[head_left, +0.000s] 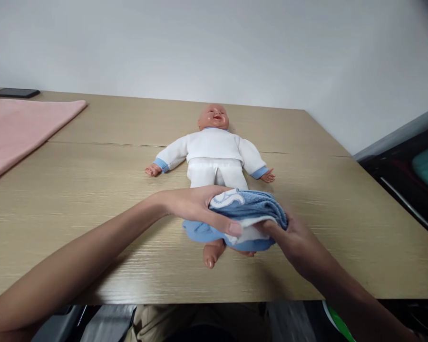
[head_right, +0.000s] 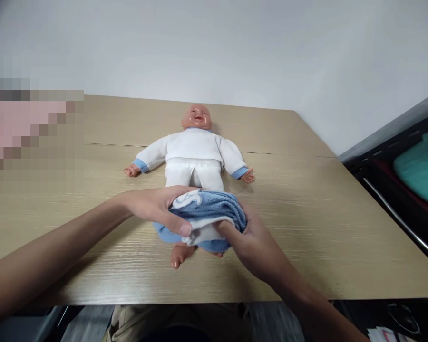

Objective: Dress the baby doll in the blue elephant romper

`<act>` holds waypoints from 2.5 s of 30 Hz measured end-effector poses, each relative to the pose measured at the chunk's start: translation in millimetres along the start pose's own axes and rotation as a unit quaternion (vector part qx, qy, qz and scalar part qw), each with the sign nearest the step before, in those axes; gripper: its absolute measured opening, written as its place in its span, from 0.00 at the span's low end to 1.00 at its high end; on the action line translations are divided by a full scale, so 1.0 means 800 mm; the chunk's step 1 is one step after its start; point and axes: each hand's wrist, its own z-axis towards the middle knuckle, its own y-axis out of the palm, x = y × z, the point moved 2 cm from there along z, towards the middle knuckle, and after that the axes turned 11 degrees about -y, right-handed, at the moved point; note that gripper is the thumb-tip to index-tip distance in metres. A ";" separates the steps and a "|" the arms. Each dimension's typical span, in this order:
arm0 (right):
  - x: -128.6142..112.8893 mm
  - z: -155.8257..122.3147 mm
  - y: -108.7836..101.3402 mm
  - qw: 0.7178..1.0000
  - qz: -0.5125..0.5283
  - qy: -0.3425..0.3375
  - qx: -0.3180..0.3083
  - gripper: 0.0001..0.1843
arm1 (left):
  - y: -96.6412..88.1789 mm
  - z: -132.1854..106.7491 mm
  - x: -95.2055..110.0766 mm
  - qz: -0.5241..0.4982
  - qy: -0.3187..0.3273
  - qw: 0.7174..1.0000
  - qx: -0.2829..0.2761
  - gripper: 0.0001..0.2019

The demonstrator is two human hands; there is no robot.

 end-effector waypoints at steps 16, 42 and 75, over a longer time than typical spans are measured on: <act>-0.022 -0.029 -0.012 0.976 -0.198 0.003 -0.088 0.16 | 0.038 0.003 0.004 0.223 -0.093 0.952 0.190 0.11; 0.056 -0.058 0.003 0.993 -0.019 0.029 -0.110 0.27 | 0.052 0.011 -0.020 0.261 -0.101 0.937 0.207 0.25; 0.070 -0.030 -0.024 0.992 0.058 -0.064 -0.090 0.17 | 0.032 0.003 -0.003 0.198 -0.020 0.964 0.174 0.16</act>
